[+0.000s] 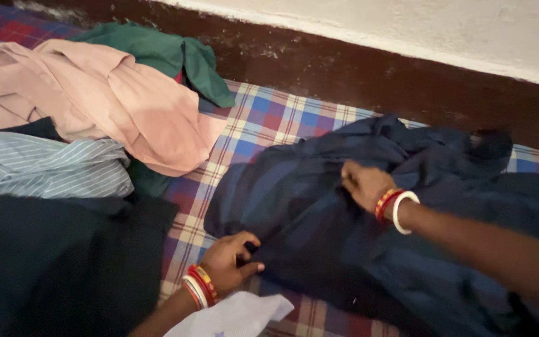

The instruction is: The person folds a dark blue striped shirt on a bed by smoothing the fabric, folding the sleeves inward, and then folding the garment into a square.

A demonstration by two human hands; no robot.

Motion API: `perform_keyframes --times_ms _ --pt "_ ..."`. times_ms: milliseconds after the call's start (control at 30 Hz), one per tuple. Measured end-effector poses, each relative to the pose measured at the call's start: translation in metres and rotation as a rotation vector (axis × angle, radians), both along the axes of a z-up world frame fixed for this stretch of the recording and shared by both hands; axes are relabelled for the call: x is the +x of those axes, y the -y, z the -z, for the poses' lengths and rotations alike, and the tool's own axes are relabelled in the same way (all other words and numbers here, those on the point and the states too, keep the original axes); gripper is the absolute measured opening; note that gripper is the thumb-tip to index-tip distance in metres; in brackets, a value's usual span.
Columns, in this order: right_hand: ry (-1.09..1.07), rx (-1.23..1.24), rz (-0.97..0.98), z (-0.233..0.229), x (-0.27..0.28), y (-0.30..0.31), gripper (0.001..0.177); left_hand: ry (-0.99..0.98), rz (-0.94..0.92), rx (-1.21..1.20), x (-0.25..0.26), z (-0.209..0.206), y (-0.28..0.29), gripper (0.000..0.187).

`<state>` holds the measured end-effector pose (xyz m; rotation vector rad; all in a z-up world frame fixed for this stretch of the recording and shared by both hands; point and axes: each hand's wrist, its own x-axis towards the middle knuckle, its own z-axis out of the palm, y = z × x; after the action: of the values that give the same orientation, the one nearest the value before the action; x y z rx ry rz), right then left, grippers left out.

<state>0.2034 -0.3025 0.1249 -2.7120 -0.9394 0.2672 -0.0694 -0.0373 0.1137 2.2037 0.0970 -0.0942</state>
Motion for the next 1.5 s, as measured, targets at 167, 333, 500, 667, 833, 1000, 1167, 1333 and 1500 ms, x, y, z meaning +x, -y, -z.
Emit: perform_keyframes --times_ms 167,333,500,667,833,1000,1167,1333,1500 --pt "0.058 0.261 0.048 -0.025 0.012 -0.042 0.017 0.041 -0.383 0.021 -0.008 0.01 0.025 0.049" --pt "0.018 0.462 -0.051 -0.023 0.017 -0.089 0.015 0.119 -0.591 0.05 -0.014 0.024 0.032 0.04" --pt "-0.138 0.353 -0.165 0.004 0.018 -0.096 0.03 0.097 -0.603 0.056 -0.014 0.029 0.033 0.04" --pt "-0.209 0.388 -0.245 0.008 0.012 -0.077 0.049 0.293 -0.485 0.369 -0.016 0.023 0.03 0.049" --pt "-0.348 0.323 -0.185 -0.006 -0.02 -0.059 0.059 0.444 0.078 0.41 0.008 0.014 0.018 0.06" --pt "-0.151 0.028 -0.549 -0.004 -0.051 -0.014 0.057 0.039 0.189 0.524 0.037 0.018 0.019 0.085" --pt "-0.132 -0.222 -0.614 -0.006 -0.064 0.056 0.062 0.062 0.147 0.588 0.036 0.024 0.016 0.095" --pt "-0.271 -0.217 -0.193 -0.015 -0.067 0.13 0.063 -0.019 0.157 0.671 0.041 0.015 0.02 0.095" --pt "-0.284 -0.28 0.017 -0.017 -0.067 0.199 0.05 0.287 0.146 0.744 0.063 0.005 0.04 0.071"
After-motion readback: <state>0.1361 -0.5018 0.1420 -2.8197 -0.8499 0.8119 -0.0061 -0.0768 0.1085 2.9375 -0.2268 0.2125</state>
